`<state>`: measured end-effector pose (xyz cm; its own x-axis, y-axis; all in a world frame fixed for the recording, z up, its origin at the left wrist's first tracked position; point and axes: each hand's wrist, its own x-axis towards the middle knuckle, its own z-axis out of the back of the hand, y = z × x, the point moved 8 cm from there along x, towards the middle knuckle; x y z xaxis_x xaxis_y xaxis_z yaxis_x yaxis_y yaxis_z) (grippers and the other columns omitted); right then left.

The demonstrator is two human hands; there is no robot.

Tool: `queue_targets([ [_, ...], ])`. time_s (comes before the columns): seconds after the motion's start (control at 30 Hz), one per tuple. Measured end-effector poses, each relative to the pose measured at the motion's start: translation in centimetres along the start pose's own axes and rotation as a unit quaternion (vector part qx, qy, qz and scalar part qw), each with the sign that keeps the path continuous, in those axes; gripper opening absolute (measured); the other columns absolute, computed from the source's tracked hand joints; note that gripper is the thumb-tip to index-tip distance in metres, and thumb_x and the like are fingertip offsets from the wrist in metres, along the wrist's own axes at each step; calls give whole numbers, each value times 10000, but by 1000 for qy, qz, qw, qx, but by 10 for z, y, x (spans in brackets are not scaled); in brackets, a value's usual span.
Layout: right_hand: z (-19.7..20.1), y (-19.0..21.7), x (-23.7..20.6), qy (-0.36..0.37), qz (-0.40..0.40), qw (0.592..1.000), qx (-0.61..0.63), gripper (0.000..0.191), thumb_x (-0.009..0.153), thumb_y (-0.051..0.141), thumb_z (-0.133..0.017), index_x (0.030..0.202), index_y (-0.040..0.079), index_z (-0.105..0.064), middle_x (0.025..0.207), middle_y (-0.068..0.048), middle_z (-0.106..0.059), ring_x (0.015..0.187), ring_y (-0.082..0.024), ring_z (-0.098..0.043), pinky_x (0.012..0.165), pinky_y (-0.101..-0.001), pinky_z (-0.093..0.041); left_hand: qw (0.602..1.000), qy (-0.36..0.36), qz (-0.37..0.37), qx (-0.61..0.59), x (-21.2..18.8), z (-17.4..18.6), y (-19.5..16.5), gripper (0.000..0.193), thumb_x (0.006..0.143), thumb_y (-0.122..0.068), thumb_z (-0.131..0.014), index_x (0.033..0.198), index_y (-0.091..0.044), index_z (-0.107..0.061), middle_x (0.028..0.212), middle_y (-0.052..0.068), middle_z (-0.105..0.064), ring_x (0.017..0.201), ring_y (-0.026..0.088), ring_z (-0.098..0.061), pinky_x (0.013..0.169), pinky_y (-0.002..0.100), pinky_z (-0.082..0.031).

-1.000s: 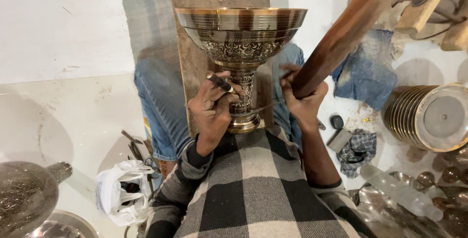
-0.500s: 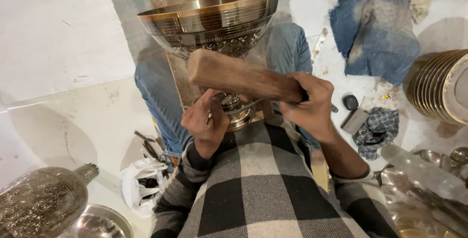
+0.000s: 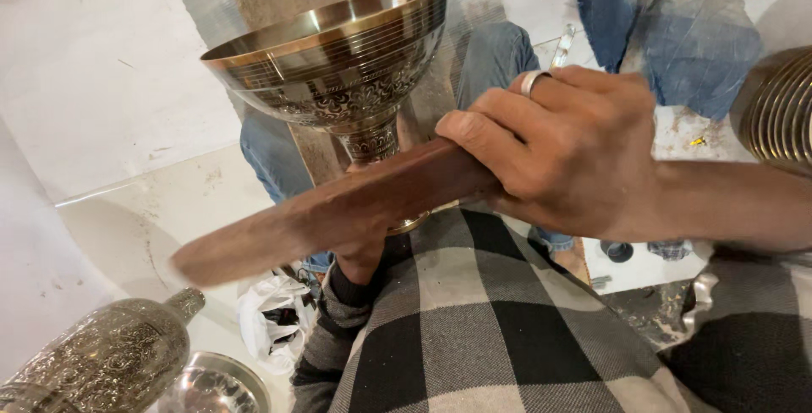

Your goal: The person sits on the workshop floor holding an ornate brass bowl steady with one hand while striking a punch against its decorated surface with a wooden mallet held in the other hand, repositioning the bowl and punch repeatedly to work the pattern around the vessel.

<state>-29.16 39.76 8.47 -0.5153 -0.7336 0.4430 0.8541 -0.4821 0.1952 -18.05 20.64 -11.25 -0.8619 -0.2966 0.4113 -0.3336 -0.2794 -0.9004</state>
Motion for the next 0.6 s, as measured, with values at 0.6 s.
queue_targets([
  [0.6,-29,-1,11,236,7,965,-112,240,916,328,-756,913,122,-633,596,16,-580,443,-101,-560,388,-274,-479,845,56,283,-451,-3,-27,20,593,1021,-465,-652,1320,42,-578,1306,220,-623,1171,295,-692,977,407,-622],
])
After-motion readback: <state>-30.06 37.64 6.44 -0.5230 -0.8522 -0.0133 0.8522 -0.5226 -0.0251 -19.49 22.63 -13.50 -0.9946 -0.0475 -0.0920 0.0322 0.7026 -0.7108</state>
